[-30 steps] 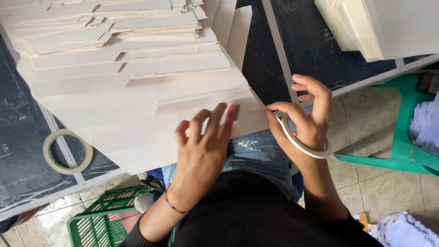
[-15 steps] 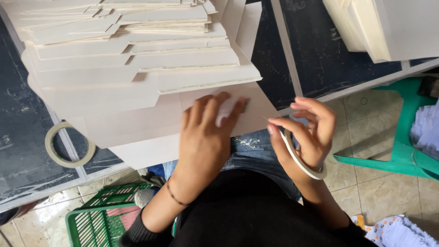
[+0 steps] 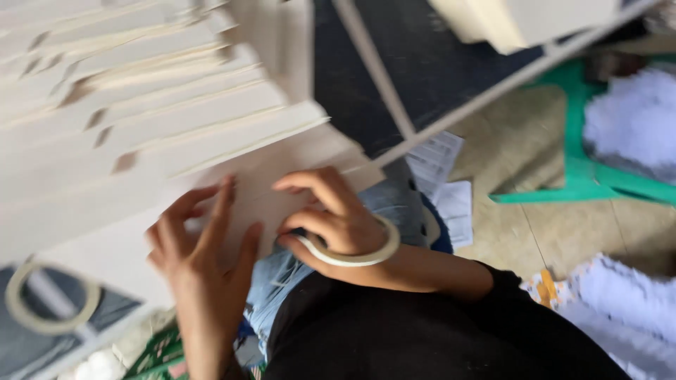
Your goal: Applying double-sided tape to pre-cut paper folders in a print shop finishing area
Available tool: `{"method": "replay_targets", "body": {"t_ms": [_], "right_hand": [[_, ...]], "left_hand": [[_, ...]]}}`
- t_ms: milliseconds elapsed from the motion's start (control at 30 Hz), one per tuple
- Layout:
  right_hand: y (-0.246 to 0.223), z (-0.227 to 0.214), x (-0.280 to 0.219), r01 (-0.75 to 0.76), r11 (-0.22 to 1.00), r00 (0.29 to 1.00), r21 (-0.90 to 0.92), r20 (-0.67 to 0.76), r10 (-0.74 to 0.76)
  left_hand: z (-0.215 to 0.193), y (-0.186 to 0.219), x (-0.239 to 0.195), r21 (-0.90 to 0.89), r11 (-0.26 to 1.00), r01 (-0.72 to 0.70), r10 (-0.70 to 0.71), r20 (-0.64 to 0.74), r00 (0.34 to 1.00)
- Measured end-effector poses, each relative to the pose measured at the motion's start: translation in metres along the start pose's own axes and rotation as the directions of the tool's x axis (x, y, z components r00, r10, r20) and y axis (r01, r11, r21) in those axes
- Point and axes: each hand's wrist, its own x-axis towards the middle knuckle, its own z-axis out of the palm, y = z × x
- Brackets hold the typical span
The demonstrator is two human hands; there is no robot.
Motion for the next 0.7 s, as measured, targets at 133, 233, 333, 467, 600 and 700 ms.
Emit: {"method": "replay_targets", "body": {"t_ms": [133, 233, 333, 467, 600, 700], "right_hand": [[0.0044, -0.0049, 0.0001, 0.011, 0.998, 1.0, 0.057, 0.019, -0.012], [0.0046, -0.0063, 0.0003, 0.005, 0.997, 1.0, 0.073, 0.02, -0.006], [0.0061, -0.0031, -0.0003, 0.017, 0.997, 1.0, 0.07, 0.025, -0.018], [0.0102, -0.0003, -0.0017, 0.029, 0.998, 0.999, 0.051, 0.03, -0.031], [0.0066, -0.0019, 0.0002, 0.021, 0.998, 1.0, 0.058, 0.021, -0.022], [0.005, -0.005, -0.0004, -0.006, 0.997, 1.0, 0.078, 0.029, 0.003]], "left_hand": [[0.0096, -0.0038, -0.0026, 0.109, 0.994, 0.019, -0.013, -0.057, 0.998], [0.0105, -0.0036, -0.0029, 0.118, 0.993, 0.025, -0.018, -0.063, 0.998], [0.0082, -0.0012, -0.0045, 0.11, 0.994, 0.027, -0.019, -0.073, 0.997], [0.0069, 0.0035, -0.004, 0.086, 0.996, 0.024, -0.017, -0.078, 0.997], [0.007, 0.0031, -0.004, 0.091, 0.996, 0.025, -0.018, -0.081, 0.997], [0.0081, 0.0012, -0.0039, 0.09, 0.996, 0.024, -0.016, -0.085, 0.996]]}}
